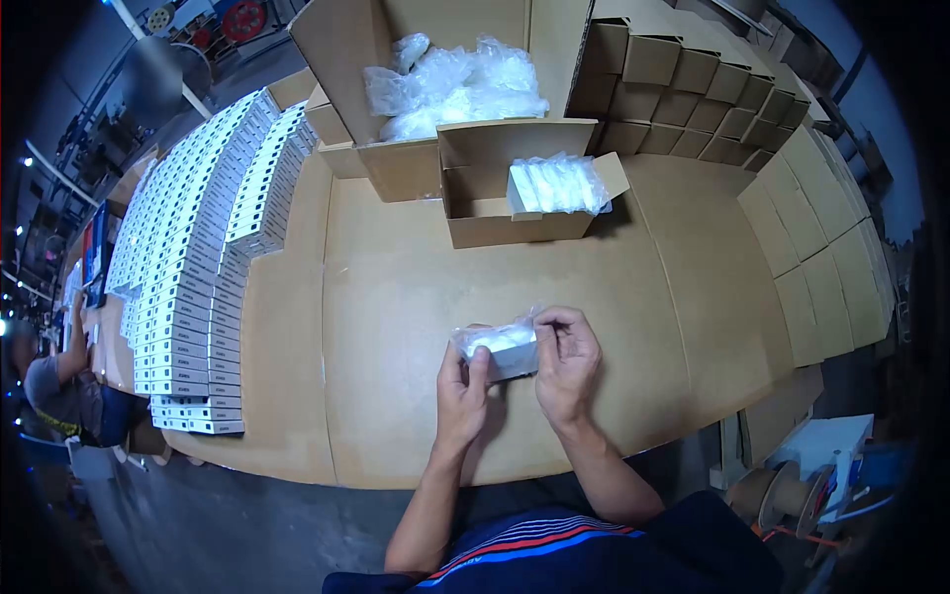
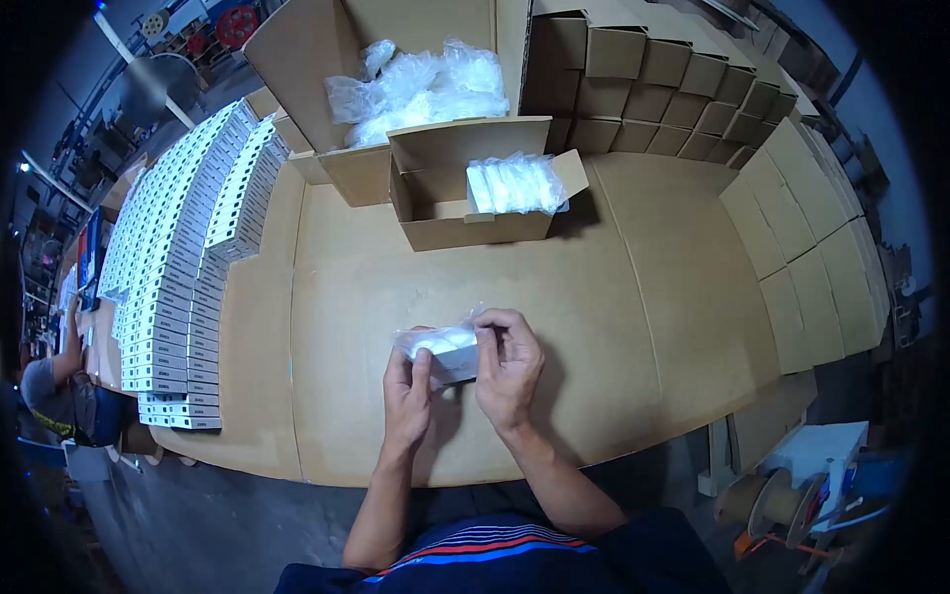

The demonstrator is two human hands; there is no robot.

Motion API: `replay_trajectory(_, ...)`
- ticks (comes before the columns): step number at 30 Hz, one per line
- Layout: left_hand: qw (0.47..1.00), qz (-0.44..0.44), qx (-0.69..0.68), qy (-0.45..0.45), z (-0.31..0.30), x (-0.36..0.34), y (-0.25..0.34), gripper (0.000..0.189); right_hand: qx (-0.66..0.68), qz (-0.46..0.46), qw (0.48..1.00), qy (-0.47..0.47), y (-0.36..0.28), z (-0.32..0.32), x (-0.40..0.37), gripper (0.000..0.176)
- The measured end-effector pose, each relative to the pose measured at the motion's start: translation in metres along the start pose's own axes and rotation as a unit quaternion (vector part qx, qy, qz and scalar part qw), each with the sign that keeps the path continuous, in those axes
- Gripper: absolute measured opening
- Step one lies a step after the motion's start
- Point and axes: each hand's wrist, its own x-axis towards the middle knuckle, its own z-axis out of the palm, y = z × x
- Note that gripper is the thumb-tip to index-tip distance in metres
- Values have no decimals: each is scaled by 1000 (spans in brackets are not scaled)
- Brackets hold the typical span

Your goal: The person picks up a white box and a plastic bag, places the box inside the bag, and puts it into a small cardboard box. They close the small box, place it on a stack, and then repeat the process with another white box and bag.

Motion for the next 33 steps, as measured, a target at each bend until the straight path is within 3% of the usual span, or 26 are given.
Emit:
replay_trajectory(2, 994, -72, -84, 21, -1, 2, -1, 27, -9, -9, 997, -73, 2, -11, 3, 13)
replay_trajectory(5, 993, -44, -96, 48, -1, 8, 5, 25, 129, 68, 984, -100, -9, -17, 9, 15)
replay_trajectory(8, 992, -32, -97, 77, 2, 13, 21, 27, 138, -1, 965, -222, -9, -34, 18, 16)
replay_trajectory(12, 997, -32, -50, 58, -7, 15, 14, 27, -27, 50, 925, -375, -25, -39, 32, 22)
replay_trajectory(17, 993, -33, -97, 59, -9, 14, 15, 29, -154, 26, 935, -319, -29, -32, 35, 32)
replay_trajectory(23, 989, -26, -126, 67, -23, 14, 10, 34, -229, 51, 915, -328, -35, -32, 36, 33)
replay_trajectory(26, 997, 40, -51, -43, -19, 9, 42, 56, -224, 12, 929, -293, -33, -32, 34, 32)
replay_trajectory(27, 992, 103, 32, -69, -23, 10, 41, 59, -230, -14, 928, -294, -34, -32, 34, 32)
replay_trajectory(29, 988, 84, 72, -109, -28, 10, 46, 51, -240, -69, 922, -296, -36, -31, 36, 32)
replay_trajectory(30, 985, 74, 92, -128, -29, 9, 48, 48, -237, -71, 919, -305, -37, -31, 37, 32)
replay_trajectory(31, 987, 55, 86, -120, -32, 10, 46, 33, -234, -74, 917, -314, -39, -30, 39, 32)
replay_trajectory(33, 988, 31, 94, -118, -35, 11, 47, 28, -240, -68, 914, -321, -47, -27, 42, 32)
